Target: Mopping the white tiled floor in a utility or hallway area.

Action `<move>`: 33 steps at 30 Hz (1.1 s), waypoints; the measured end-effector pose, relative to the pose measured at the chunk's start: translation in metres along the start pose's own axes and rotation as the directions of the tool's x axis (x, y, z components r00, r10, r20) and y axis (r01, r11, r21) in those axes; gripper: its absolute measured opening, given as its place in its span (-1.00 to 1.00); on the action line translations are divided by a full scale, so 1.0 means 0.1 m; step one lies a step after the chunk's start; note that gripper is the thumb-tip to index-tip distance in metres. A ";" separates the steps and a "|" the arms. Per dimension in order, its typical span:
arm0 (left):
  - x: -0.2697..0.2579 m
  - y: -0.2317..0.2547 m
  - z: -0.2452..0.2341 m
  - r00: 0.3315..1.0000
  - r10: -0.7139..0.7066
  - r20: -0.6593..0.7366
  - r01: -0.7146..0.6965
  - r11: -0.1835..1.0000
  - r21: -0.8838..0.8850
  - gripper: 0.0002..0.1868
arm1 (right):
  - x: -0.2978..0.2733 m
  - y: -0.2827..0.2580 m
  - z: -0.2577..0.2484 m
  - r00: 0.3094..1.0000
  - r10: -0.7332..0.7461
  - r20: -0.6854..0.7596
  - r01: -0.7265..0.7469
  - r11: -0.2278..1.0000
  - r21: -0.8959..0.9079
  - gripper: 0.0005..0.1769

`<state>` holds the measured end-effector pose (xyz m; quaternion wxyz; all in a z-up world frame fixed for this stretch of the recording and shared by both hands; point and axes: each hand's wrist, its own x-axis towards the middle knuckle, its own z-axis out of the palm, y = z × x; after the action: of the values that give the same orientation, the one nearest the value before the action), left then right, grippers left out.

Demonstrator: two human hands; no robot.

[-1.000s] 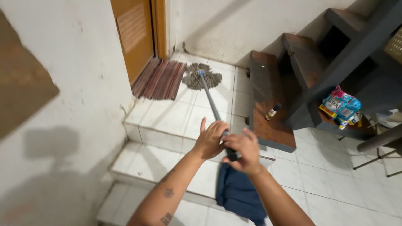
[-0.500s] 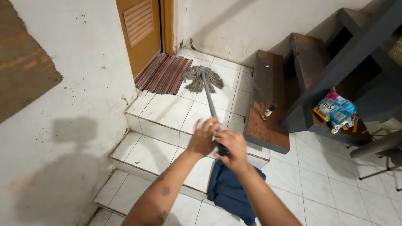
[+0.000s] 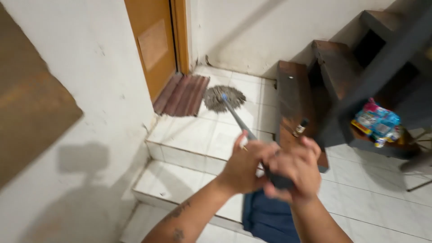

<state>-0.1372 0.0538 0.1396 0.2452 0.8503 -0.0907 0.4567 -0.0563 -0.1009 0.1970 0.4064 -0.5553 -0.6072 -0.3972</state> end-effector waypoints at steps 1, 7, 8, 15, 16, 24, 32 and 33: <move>-0.04 -0.11 -0.02 0.992 0.125 -0.003 -0.125 0.992 0.017 -0.35 | -0.02 -0.05 0.10 0.998 -0.051 -0.038 0.053 0.998 0.042 -0.48; -0.45 -1.39 -0.23 0.987 0.149 0.059 -0.152 0.987 0.052 -0.61 | -0.03 -0.07 1.41 0.995 -0.095 -0.025 0.096 0.994 0.052 -0.52; -0.53 -1.63 -0.29 0.998 0.018 0.058 -0.024 0.993 0.115 -0.56 | -0.08 -0.05 1.69 0.999 -0.037 0.015 0.037 0.998 0.044 -0.52; -0.88 -2.31 -0.62 0.864 -0.397 0.310 0.361 0.917 0.168 -0.17 | -0.66 0.22 2.62 0.905 0.355 0.233 -0.311 0.927 -0.208 -0.43; -0.88 -2.33 -0.63 0.850 -0.388 0.356 0.359 0.922 0.148 -0.09 | -0.71 0.22 2.57 0.897 0.395 0.200 -0.343 0.905 -0.250 -0.43; 0.06 -1.46 -1.14 0.996 0.018 0.092 -0.002 0.984 -0.178 -0.29 | 0.80 -0.69 1.60 0.965 0.263 -0.018 -0.258 0.928 -0.270 -0.46; 0.12 -2.03 -1.15 0.936 0.305 -0.178 -0.317 0.947 -0.045 -0.83 | 1.23 -0.77 1.98 0.994 0.043 0.099 -0.042 0.999 -0.013 -0.37; -0.09 -2.18 -1.12 0.938 0.296 -0.179 -0.308 0.950 -0.043 -0.83 | 1.01 -0.67 2.19 0.993 0.043 0.106 -0.043 0.999 -0.006 -0.37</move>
<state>-0.1417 0.2971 0.1116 0.2087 0.7749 -0.2149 0.5566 -0.1396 0.1344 0.2114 0.3810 -0.5893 -0.6150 -0.3595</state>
